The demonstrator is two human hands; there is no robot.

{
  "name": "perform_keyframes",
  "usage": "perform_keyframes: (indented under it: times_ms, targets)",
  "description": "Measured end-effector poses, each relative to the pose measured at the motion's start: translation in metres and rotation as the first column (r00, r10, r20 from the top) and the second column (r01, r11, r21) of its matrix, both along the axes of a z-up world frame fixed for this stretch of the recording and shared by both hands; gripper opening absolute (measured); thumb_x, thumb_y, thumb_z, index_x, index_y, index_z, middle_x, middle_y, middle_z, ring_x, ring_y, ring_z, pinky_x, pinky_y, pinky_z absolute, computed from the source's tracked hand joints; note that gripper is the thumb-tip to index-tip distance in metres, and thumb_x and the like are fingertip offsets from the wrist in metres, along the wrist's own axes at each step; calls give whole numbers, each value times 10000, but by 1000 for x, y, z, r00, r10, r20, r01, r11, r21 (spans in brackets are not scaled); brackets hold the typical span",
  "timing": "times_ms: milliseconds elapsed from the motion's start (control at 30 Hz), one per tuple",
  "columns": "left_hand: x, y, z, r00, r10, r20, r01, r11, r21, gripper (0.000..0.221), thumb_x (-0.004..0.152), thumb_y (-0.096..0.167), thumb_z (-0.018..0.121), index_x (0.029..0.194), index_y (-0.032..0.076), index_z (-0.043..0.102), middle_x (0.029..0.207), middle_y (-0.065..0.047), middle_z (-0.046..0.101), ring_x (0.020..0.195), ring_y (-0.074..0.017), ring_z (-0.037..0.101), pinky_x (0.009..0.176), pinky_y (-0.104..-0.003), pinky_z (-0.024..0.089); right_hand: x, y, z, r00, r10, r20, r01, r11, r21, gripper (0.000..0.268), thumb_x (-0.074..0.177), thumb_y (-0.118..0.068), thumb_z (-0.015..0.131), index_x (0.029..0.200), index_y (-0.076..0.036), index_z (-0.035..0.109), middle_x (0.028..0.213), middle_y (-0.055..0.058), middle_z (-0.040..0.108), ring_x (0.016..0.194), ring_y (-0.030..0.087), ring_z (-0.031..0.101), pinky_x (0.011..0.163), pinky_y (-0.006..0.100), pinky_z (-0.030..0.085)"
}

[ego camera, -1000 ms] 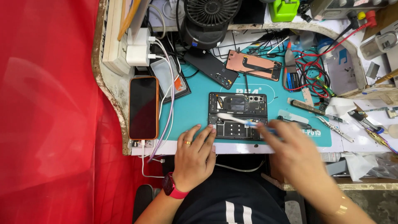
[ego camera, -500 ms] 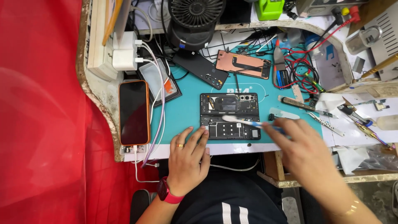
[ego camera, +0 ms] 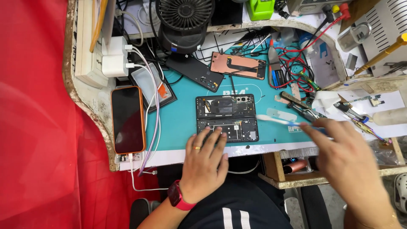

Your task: Installing internal screws into a disassembled smartphone using a precision screwdriver at a repair bench.

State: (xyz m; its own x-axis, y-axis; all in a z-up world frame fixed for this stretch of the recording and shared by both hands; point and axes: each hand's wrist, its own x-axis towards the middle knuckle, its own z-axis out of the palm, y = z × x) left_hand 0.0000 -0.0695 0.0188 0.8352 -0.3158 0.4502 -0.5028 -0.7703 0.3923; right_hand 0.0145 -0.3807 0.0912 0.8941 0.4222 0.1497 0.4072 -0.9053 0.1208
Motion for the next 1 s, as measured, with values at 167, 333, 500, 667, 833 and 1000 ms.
perform_keyframes:
  times_ms: [167, 333, 500, 667, 833, 1000]
  targets:
    - [14, -19, 3, 994, -65, -82, 70, 996, 55, 452, 983, 258, 549, 1371, 35, 602, 1462, -152, 578, 1368, -382, 504, 1081, -580, 393, -2, 7, -1, 992, 12, 128, -34, 985, 167, 545, 834, 163, 585, 1309, -70, 717, 1217, 161, 666, 920, 347, 589, 871, 457, 501]
    - [19, -24, -2, 988, -69, -137, 84, 991, 107, 483, 995, 291, 530, 1402, 34, 571, 1490, -168, 548, 1400, -398, 463, 1100, -600, 368, -3, -5, -7, 1000, 0, 0, 0, 998, 61, 722, 648, 39, 607, 1341, -145, 685, 1217, 91, 647, 908, 311, 580, 850, 417, 505]
    - [17, -25, -2, 986, -82, -146, 96, 991, 95, 471, 1001, 282, 527, 1399, 35, 578, 1489, -160, 553, 1403, -394, 464, 1114, -600, 364, -1, 5, -12, 995, 75, 58, -88, 959, 268, 671, 746, -407, 805, 1306, -58, 686, 1193, 140, 643, 863, 324, 551, 827, 451, 489]
    - [19, -27, -4, 987, -106, -119, 117, 989, 94, 454, 1010, 278, 537, 1384, 25, 586, 1489, -167, 549, 1384, -393, 477, 1106, -599, 376, -8, -9, -8, 998, -44, 48, 40, 995, 91, 677, 718, 109, 549, 1330, -134, 705, 1218, 101, 654, 913, 327, 584, 888, 438, 507]
    - [22, -33, -1, 980, -158, -125, 170, 981, 98, 467, 1013, 268, 525, 1409, 25, 568, 1475, -176, 553, 1371, -387, 487, 1111, -595, 363, -9, 1, -13, 996, 9, 86, -29, 971, 238, 484, 856, 153, 618, 1278, -62, 715, 1177, 139, 652, 863, 337, 554, 805, 443, 484]
    - [23, -33, -4, 981, -158, -113, 172, 978, 122, 449, 1012, 262, 541, 1412, 59, 571, 1452, -171, 565, 1340, -376, 507, 1101, -600, 371, -17, -12, -10, 999, -31, 34, 20, 959, 283, 510, 948, 189, 506, 1325, -102, 689, 1190, 134, 644, 987, 343, 601, 949, 445, 492]
